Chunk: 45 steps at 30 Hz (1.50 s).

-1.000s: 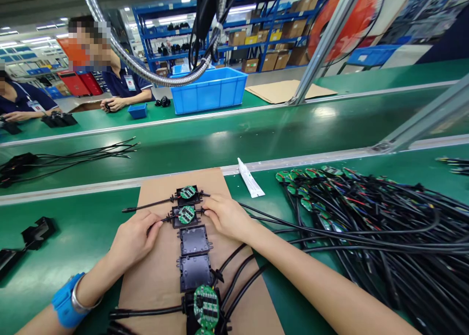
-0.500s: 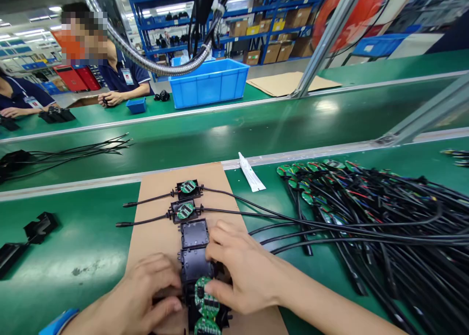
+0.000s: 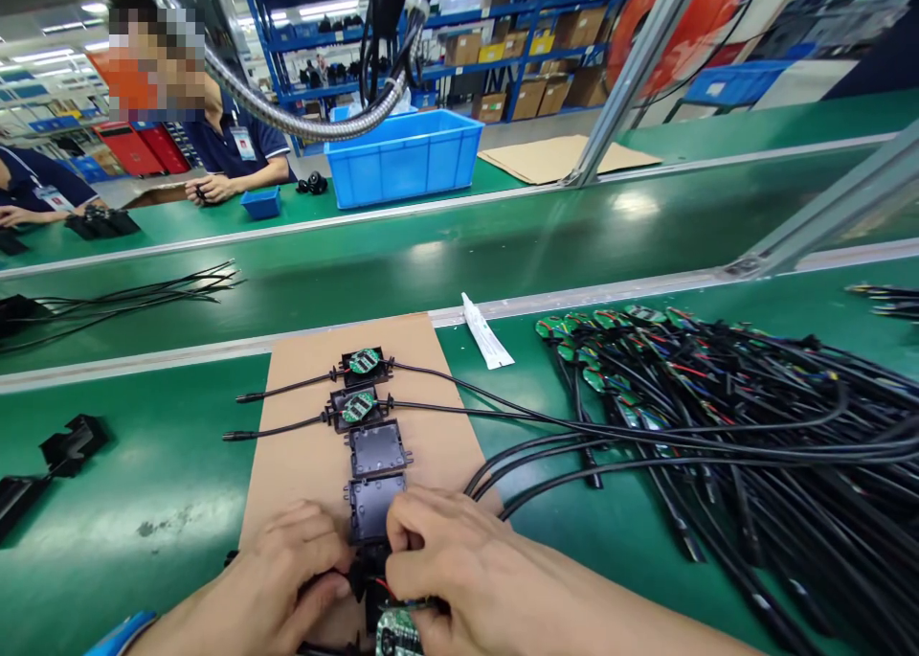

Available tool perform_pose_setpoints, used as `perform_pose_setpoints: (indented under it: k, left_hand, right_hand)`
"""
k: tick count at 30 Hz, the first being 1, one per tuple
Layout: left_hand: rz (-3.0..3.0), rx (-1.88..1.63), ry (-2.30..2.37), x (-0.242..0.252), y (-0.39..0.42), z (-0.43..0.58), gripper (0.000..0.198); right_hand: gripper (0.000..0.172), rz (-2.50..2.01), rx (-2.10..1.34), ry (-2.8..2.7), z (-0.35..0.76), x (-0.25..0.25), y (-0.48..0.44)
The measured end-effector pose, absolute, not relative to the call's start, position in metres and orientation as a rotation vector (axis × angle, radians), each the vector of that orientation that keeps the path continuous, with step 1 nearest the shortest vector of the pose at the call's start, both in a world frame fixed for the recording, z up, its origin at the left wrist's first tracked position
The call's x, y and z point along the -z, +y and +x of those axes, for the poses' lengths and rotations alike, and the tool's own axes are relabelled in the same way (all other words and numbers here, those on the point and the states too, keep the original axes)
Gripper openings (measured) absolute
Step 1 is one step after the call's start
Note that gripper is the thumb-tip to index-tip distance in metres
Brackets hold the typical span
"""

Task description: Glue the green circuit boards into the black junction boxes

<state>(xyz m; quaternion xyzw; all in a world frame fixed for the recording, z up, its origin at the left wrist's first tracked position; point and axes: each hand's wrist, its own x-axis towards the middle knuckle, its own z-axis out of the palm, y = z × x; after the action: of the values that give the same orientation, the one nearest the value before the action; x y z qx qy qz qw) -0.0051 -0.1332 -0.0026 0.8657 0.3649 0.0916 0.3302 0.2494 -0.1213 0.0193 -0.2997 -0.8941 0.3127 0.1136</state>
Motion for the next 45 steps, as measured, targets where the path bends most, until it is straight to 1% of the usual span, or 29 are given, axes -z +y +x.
perform_pose_setpoints:
  k: [2, 5, 6, 9, 10, 13, 17, 20, 23, 25, 27, 28, 30, 31, 33, 34, 37, 40, 42, 45]
  left_hand:
    - [2.204, -0.376, 0.998, 0.002, -0.127, -0.007, 0.009]
    - [2.191, -0.524, 1.157, 0.0, -0.11, -0.01, 0.013]
    - [2.23, -0.533, 1.222, 0.001, -0.103, -0.011, 0.014]
    - [2.387, -0.451, 1.371, 0.005, -0.086, -0.012, 0.017]
    - [2.435, -0.415, 1.395, 0.008, -0.083, -0.013, 0.018]
    - [2.548, -0.382, 1.376, 0.015, -0.083, -0.015, 0.022]
    - [2.588, -0.462, 1.346, 0.021, -0.088, -0.014, 0.025]
    - [2.649, -0.444, 1.377, 0.025, -0.087, -0.012, 0.026]
    - [2.682, -0.421, 1.462, 0.026, -0.085, -0.013, 0.023]
    - [2.678, -0.467, 1.487, 0.022, -0.089, -0.015, 0.019]
    - [2.625, -0.514, 1.397, 0.012, -0.1, -0.018, 0.018]
    - [2.57, -0.495, 1.294, 0.007, -0.108, -0.019, 0.017]
    - [2.417, -0.373, 1.044, -0.004, -0.126, -0.019, 0.013]
    - [2.346, -0.299, 0.936, -0.008, -0.134, -0.018, 0.013]
    - [2.279, -0.189, 0.829, -0.011, -0.148, -0.014, 0.015]
    - [2.283, -0.171, 0.812, -0.009, -0.153, -0.013, 0.013]
    - [2.341, -0.172, 0.783, 0.0, -0.159, -0.009, 0.001]
    - [2.398, -0.155, 0.776, 0.006, -0.159, -0.009, 0.003]
    - [2.418, -0.162, 0.79, 0.006, -0.16, -0.01, 0.005]
    - [2.373, -0.29, 0.825, 0.004, -0.159, -0.015, 0.011]
  right_hand:
    - [0.014, -0.906, -0.967, -2.555, 0.254, -0.026, -0.111]
    - [0.028, -1.033, -1.008, -2.431, 0.263, -0.03, -0.082]
    - [0.028, -1.072, -0.982, -2.413, 0.265, -0.027, -0.072]
    - [0.014, -1.139, -0.804, -2.455, 0.267, -0.006, -0.049]
    - [0.014, -1.141, -0.728, -2.492, 0.267, 0.002, -0.044]
    - [0.018, -1.106, -0.542, -2.572, 0.265, 0.017, -0.042]
    - [0.022, -1.138, -0.414, -2.583, 0.267, 0.018, -0.049]
    - [0.025, -1.19, -0.279, -2.614, 0.267, 0.018, -0.051]
    - [0.025, -1.223, -0.18, -2.616, 0.266, 0.018, -0.052]
    - [0.023, -1.23, -0.142, -2.572, 0.264, 0.013, -0.06]
    - [0.023, -1.165, -0.198, -2.523, 0.262, 0.003, -0.076]
    - [0.021, -1.112, -0.289, -2.515, 0.26, -0.002, -0.087]
    - [0.013, -1.002, -0.557, -2.539, 0.255, -0.013, -0.113]
    - [0.014, -0.975, -0.686, -2.559, 0.252, -0.016, -0.125]
    - [0.027, -0.971, -0.845, -2.601, 0.246, -0.017, -0.147]
    - [0.03, -0.982, -0.873, -2.615, 0.243, -0.015, -0.155]
    - [0.026, -0.983, -0.843, -2.64, 0.236, -0.003, -0.168]
    - [0.019, -0.885, -0.741, -2.678, 0.235, 0.006, -0.173]
    - [0.017, -0.839, -0.729, -2.693, 0.238, 0.004, -0.172]
    - [0.031, -0.954, -0.877, -2.601, 0.247, -0.012, -0.159]
